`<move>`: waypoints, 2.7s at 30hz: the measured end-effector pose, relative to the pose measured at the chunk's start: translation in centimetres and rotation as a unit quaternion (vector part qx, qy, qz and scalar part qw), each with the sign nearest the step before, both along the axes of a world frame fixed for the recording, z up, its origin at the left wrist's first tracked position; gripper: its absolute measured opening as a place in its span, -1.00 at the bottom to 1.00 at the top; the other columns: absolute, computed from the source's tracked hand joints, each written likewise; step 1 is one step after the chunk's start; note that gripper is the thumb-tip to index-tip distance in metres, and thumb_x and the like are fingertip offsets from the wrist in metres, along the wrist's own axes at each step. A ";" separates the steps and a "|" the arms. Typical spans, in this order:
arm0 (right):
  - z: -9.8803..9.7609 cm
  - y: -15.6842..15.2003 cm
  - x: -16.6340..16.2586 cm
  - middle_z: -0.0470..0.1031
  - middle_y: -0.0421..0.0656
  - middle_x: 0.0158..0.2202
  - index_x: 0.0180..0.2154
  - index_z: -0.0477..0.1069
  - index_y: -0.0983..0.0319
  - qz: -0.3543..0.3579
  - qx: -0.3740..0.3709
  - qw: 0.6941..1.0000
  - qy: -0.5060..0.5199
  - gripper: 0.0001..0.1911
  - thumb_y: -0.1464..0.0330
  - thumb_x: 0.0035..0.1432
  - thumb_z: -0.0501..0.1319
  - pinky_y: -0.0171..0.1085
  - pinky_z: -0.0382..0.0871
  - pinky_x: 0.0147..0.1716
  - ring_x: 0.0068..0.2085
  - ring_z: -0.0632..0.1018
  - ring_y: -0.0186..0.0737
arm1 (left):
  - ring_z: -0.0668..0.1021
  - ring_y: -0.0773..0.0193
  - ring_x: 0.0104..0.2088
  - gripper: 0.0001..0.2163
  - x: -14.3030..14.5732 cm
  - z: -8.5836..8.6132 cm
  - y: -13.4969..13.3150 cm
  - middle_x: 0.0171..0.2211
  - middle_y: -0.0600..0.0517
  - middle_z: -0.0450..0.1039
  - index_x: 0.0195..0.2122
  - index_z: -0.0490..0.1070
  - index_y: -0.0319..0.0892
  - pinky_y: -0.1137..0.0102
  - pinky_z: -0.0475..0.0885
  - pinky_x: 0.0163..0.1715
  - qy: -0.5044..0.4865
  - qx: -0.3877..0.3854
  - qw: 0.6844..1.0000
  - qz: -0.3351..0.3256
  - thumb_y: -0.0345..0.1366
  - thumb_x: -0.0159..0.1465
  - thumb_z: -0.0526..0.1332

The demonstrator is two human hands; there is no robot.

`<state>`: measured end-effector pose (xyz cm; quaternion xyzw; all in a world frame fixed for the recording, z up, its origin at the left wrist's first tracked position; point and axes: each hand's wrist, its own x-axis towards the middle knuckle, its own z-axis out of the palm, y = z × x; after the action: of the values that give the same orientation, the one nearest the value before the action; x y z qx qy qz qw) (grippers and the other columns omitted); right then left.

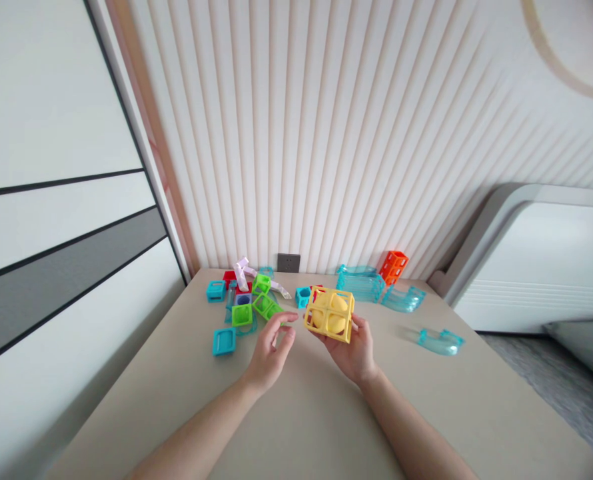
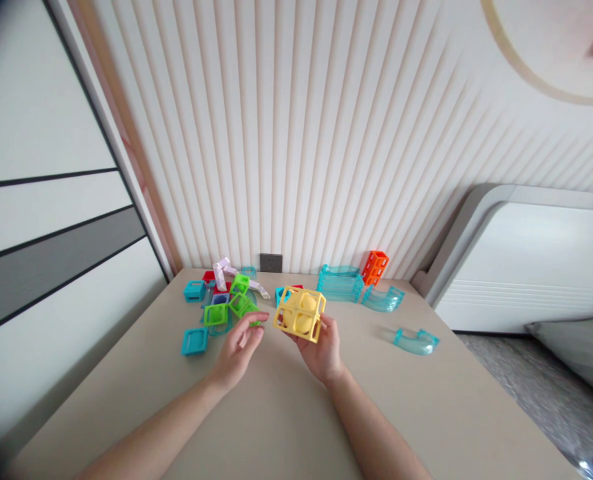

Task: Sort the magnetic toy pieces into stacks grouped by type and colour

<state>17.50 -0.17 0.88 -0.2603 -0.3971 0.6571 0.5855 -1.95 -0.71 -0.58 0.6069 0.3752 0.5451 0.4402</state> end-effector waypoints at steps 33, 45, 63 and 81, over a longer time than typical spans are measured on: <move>-0.7 -0.2 -0.5 0.65 0.01 -0.19 -0.03 0.53 0.22 0.001 -0.012 0.994 -0.109 -0.27 -0.14 0.27 -0.15 0.06 0.44 -0.07 -0.12 0.63 0.10 | 0.45 0.10 0.07 -0.42 0.8 -0.5 -0.4 0.10 -0.10 0.36 0.24 0.22 -0.03 0.25 0.42 0.01 -0.078 -0.060 0.992 -0.081 -0.21 0.21 0.34; -2.0 0.0 -1.1 0.35 -0.03 0.23 0.27 0.15 0.05 -0.099 0.118 0.975 -0.159 -0.19 0.00 0.06 0.35 0.06 0.32 0.13 0.18 0.42 0.09 | 0.33 -0.03 0.23 -0.55 0.2 0.3 -0.8 0.20 -0.11 0.28 0.21 0.29 -0.03 0.13 0.29 0.18 0.051 0.068 0.994 -0.063 -0.22 0.29 0.25; -1.3 -0.9 -1.5 0.28 -0.07 0.29 0.29 0.13 0.05 -0.164 0.165 0.944 -0.236 -0.46 0.09 0.35 0.09 -0.05 0.32 0.17 0.26 0.33 -0.03 | 0.51 -0.03 0.10 -0.61 0.5 -0.4 0.5 0.06 -0.07 0.52 0.08 0.41 -0.08 0.14 0.41 0.08 -0.266 -0.162 0.941 -0.129 -0.09 0.26 0.31; -2.0 -1.3 -1.7 0.49 -0.06 0.03 0.09 0.31 0.13 -0.081 0.156 0.941 -0.290 -0.57 0.11 0.26 0.22 -0.11 0.43 0.01 -0.01 0.52 -0.07 | 0.59 0.09 -0.06 -0.58 0.5 0.6 0.0 -0.06 -0.07 0.56 0.00 0.39 -0.15 0.32 0.48 -0.09 -0.174 -0.151 0.970 -0.082 -0.14 0.16 0.41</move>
<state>15.79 -1.44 -1.09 -0.3763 -0.6243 0.4333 0.5299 -1.47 -0.76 -0.01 0.4577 0.3197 0.5413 0.6287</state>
